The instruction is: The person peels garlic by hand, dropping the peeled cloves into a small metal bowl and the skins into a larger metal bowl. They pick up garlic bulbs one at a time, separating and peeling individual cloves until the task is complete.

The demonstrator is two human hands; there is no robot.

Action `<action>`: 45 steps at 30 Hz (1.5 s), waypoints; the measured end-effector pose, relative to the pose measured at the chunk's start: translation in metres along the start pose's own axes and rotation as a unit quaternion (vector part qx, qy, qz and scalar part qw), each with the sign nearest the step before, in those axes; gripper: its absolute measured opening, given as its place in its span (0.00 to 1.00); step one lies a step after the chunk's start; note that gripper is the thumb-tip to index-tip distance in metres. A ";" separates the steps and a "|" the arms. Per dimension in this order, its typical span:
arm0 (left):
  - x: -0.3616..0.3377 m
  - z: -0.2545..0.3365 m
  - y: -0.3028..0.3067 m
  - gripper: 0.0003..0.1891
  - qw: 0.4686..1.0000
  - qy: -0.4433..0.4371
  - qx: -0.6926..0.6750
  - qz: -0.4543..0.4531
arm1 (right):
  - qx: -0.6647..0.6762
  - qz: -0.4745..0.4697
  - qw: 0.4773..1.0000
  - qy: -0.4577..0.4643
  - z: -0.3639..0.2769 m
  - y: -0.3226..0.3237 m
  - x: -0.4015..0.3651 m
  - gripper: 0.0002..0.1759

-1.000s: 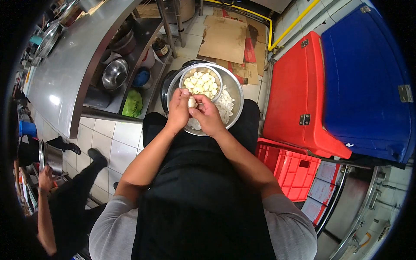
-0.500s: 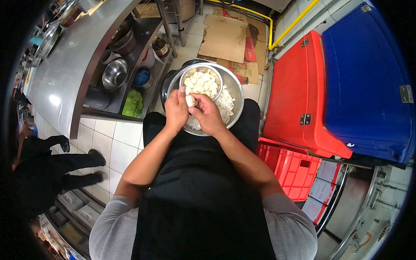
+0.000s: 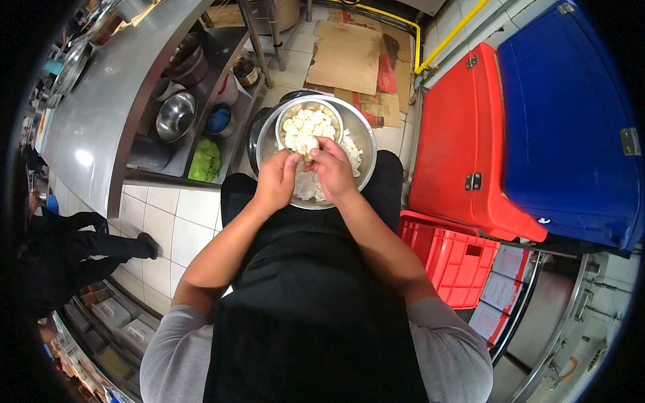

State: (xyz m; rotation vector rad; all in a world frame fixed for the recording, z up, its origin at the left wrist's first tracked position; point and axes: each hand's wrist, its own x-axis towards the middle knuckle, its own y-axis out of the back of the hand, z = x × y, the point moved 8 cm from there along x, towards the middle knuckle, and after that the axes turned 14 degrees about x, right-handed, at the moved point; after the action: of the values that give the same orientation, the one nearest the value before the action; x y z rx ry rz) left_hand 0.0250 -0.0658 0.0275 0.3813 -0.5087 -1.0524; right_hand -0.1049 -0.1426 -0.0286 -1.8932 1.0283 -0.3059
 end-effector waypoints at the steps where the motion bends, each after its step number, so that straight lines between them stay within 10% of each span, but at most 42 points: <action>1: 0.000 0.003 -0.004 0.14 0.996 -0.068 0.058 -0.030 | -0.048 -0.001 0.999 0.014 -0.005 0.003 0.001 0.19; 6: 0.001 0.020 0.000 0.07 0.975 -0.202 0.094 0.010 | -0.223 -0.023 0.968 0.109 -0.027 -0.004 0.007 0.23; 9: 0.012 -0.014 0.008 0.12 0.986 0.068 0.145 -0.039 | -0.298 -0.035 0.944 0.140 -0.034 -0.017 0.006 0.26; 16: 0.016 -0.012 0.007 0.16 0.980 -0.023 0.164 -0.106 | -0.479 -0.092 0.842 0.231 -0.059 -0.060 0.000 0.28; 22: 0.013 -0.031 -0.003 0.17 0.906 0.202 -0.340 -0.154 | -0.567 -0.166 0.778 0.213 -0.063 -0.092 -0.011 0.31; 26: 0.015 -0.020 -0.007 0.14 0.911 0.160 -0.335 -0.182 | -0.540 -0.193 0.791 0.211 -0.055 -0.096 -0.013 0.27; 28: 0.015 -0.025 -0.003 0.16 0.902 0.158 -0.372 -0.152 | -0.379 -0.139 0.904 0.143 -0.046 -0.064 0.000 0.21; 31: 0.015 -0.030 -0.003 0.17 0.911 0.130 -0.354 -0.166 | -0.358 -0.106 0.927 0.048 -0.032 -0.048 0.006 0.15; 45: 0.012 -0.051 -0.010 0.14 0.898 0.158 -0.367 -0.186 | -0.508 -0.140 0.842 0.118 -0.028 -0.079 -0.004 0.10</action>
State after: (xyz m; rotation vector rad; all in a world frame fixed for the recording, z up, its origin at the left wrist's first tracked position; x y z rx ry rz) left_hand 0.0513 -0.0778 -0.0173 -0.0368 0.2835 -1.4334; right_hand -0.0820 -0.1394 0.0525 -3.0489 1.1904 -0.1560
